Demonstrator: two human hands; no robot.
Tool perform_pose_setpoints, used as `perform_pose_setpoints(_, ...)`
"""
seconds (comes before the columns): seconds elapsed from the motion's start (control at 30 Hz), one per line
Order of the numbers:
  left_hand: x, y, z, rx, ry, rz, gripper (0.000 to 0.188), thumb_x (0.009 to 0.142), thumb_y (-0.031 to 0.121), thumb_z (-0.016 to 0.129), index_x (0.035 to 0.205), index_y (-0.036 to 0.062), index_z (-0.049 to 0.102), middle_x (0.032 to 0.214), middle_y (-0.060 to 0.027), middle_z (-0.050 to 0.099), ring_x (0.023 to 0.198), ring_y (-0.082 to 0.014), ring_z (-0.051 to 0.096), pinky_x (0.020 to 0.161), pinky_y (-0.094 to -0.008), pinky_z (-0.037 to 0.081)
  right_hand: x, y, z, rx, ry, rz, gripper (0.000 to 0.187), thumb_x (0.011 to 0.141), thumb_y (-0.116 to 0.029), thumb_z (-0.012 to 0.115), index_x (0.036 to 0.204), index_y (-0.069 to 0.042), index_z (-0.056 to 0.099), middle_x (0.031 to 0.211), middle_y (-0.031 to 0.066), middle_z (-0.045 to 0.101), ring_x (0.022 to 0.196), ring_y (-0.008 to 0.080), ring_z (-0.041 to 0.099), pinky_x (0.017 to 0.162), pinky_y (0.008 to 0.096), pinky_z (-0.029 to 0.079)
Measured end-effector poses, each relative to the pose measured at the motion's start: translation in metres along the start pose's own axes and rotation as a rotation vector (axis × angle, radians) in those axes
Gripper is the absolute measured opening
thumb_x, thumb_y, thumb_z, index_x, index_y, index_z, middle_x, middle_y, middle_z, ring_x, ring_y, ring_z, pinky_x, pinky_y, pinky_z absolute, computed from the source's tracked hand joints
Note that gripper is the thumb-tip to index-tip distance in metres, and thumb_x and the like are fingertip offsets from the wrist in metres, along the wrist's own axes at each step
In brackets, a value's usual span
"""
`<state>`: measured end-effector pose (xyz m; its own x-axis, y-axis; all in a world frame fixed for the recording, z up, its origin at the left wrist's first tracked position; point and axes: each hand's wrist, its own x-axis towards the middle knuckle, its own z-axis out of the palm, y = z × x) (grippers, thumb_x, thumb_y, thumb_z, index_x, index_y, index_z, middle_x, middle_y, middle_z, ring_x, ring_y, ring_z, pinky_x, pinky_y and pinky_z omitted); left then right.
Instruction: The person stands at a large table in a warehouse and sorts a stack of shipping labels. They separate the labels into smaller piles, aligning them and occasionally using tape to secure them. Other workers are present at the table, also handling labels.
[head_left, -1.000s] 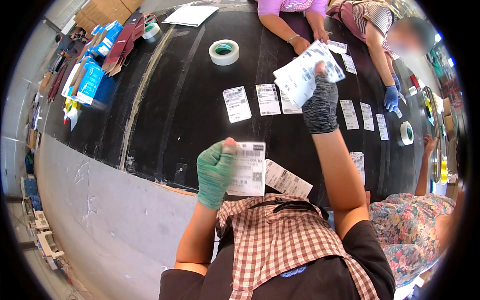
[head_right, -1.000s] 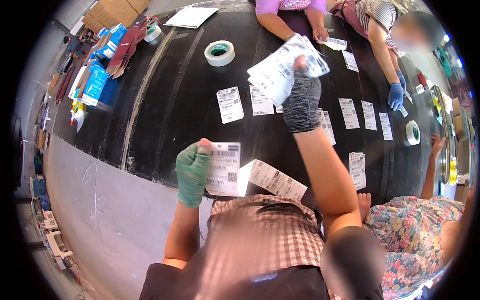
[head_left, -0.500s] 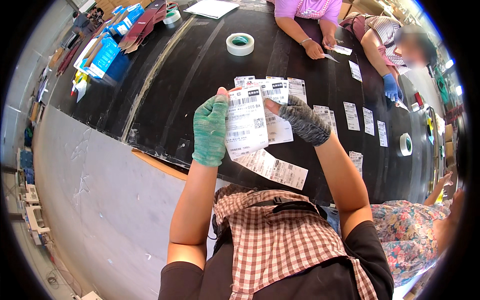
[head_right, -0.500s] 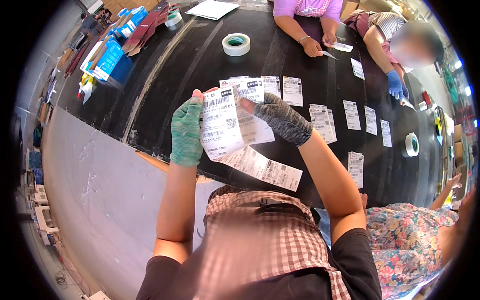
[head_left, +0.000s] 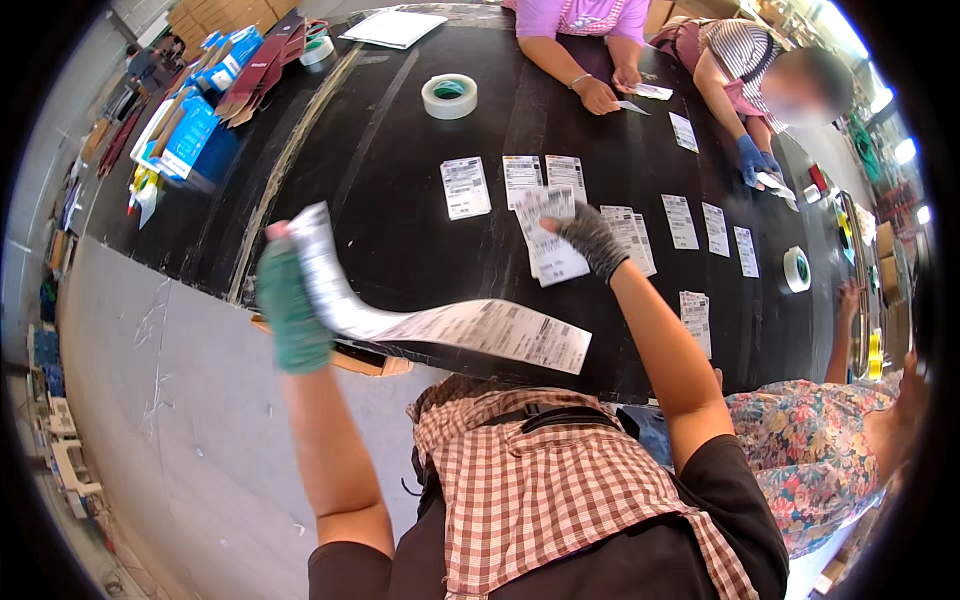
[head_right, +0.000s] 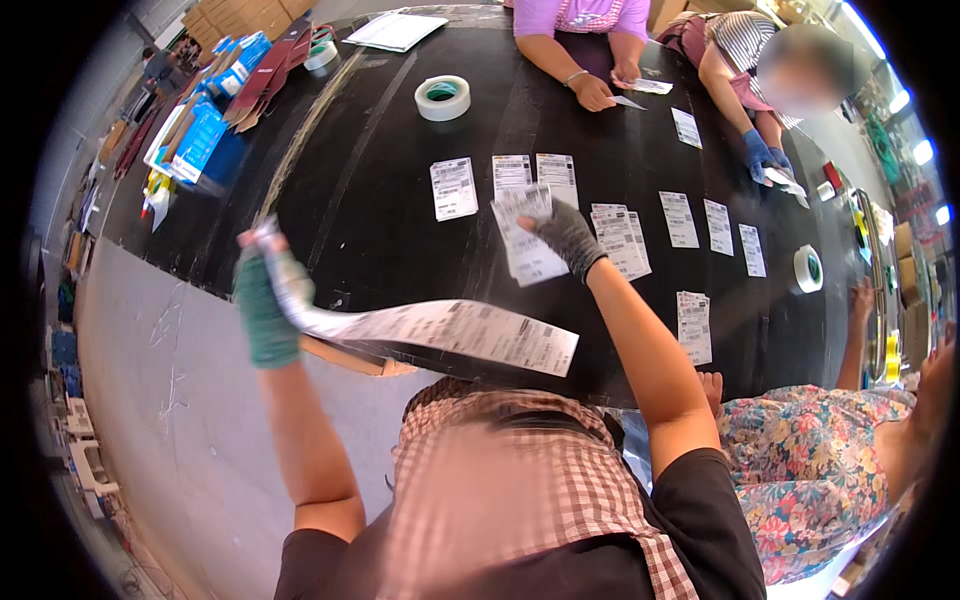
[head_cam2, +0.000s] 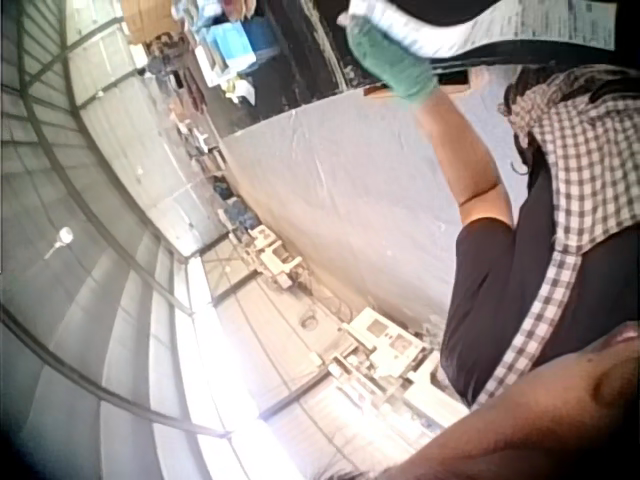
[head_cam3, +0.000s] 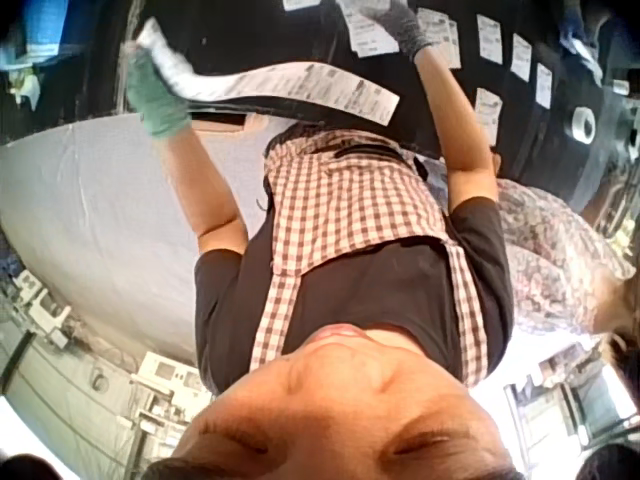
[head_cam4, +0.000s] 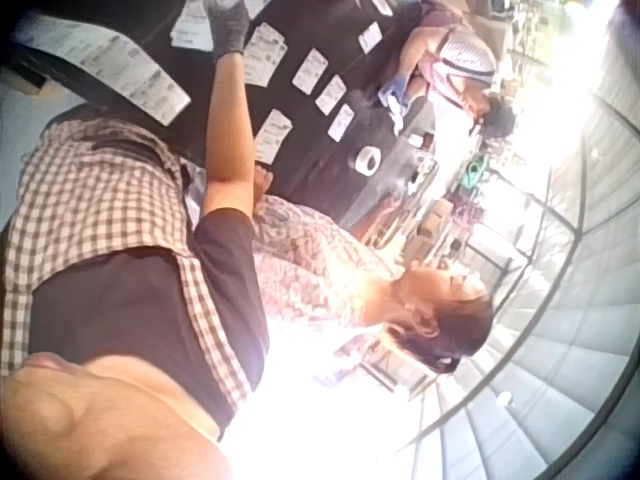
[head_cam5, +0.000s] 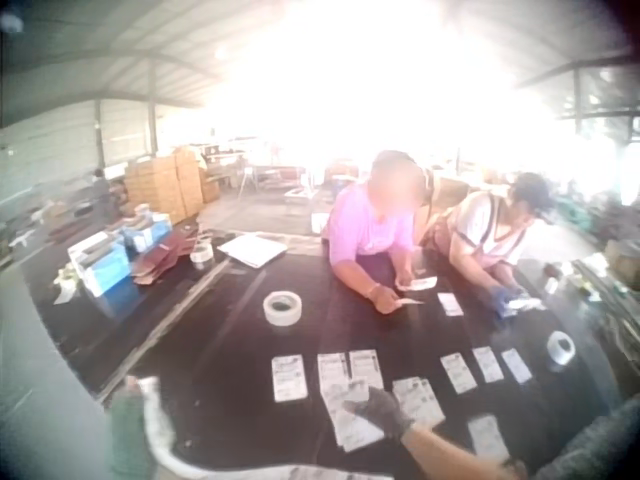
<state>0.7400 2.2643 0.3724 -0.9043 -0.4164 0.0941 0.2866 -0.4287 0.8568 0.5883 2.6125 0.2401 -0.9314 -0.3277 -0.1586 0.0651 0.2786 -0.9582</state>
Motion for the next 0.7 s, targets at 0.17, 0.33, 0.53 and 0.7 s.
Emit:
perform_pose_setpoints(0.17,-0.005,0.106,-0.080,-0.278,-0.124,0.178,0.024,0.097,0.026,0.051,0.088,0.0038,0.052,0.063,-0.0018,0.053,0.042,-0.0107,0.044,0.035,-0.0252,0.035,-0.013,0.114,-0.012,-0.562,0.339,0.150,0.070,0.075,-0.036,0.078,0.128,-0.005,0.046,0.099,0.0223,0.067,0.096,0.0373,0.065,0.080,0.0436,0.052)
perform_pose_setpoints(0.33,-0.054,0.245,-0.060,-0.275,-0.375,0.202,0.038,0.101,0.015,0.036,0.064,0.0059,0.041,0.042,0.0006,0.037,0.026,-0.0094,0.029,0.022,-0.0221,0.025,-0.014,0.092,0.008,-0.640,0.420,0.062,0.085,0.071,-0.023,0.080,0.140,-0.006,0.032,0.111,0.0261,0.063,0.101,0.0403,0.062,0.088,0.0461,0.048)
perform_pose_setpoints(0.53,-0.048,0.249,-0.044,-0.023,-0.235,0.300,0.017,0.097,0.021,0.044,0.092,0.0048,0.047,0.062,0.0013,0.053,0.044,-0.0046,0.047,0.038,-0.0200,0.040,-0.023,0.096,0.006,-1.123,0.564,-0.321,0.075,0.072,-0.043,0.076,0.130,-0.005,0.046,0.128,0.0177,0.047,0.123,0.0338,0.043,0.102,0.0433,0.037)
perform_pose_setpoints(0.7,-0.030,0.065,-0.048,0.643,0.117,-0.003,0.029,0.097,0.022,0.055,0.119,0.0042,0.061,0.097,-0.0017,0.064,0.090,-0.0074,0.060,0.083,-0.0223,0.048,-0.067,-0.033,0.107,0.050,-0.324,-0.590,0.062,0.086,-0.031,0.070,0.135,-0.002,0.047,0.134,0.0165,0.052,0.128,0.0295,0.047,0.107,0.0380,0.038)
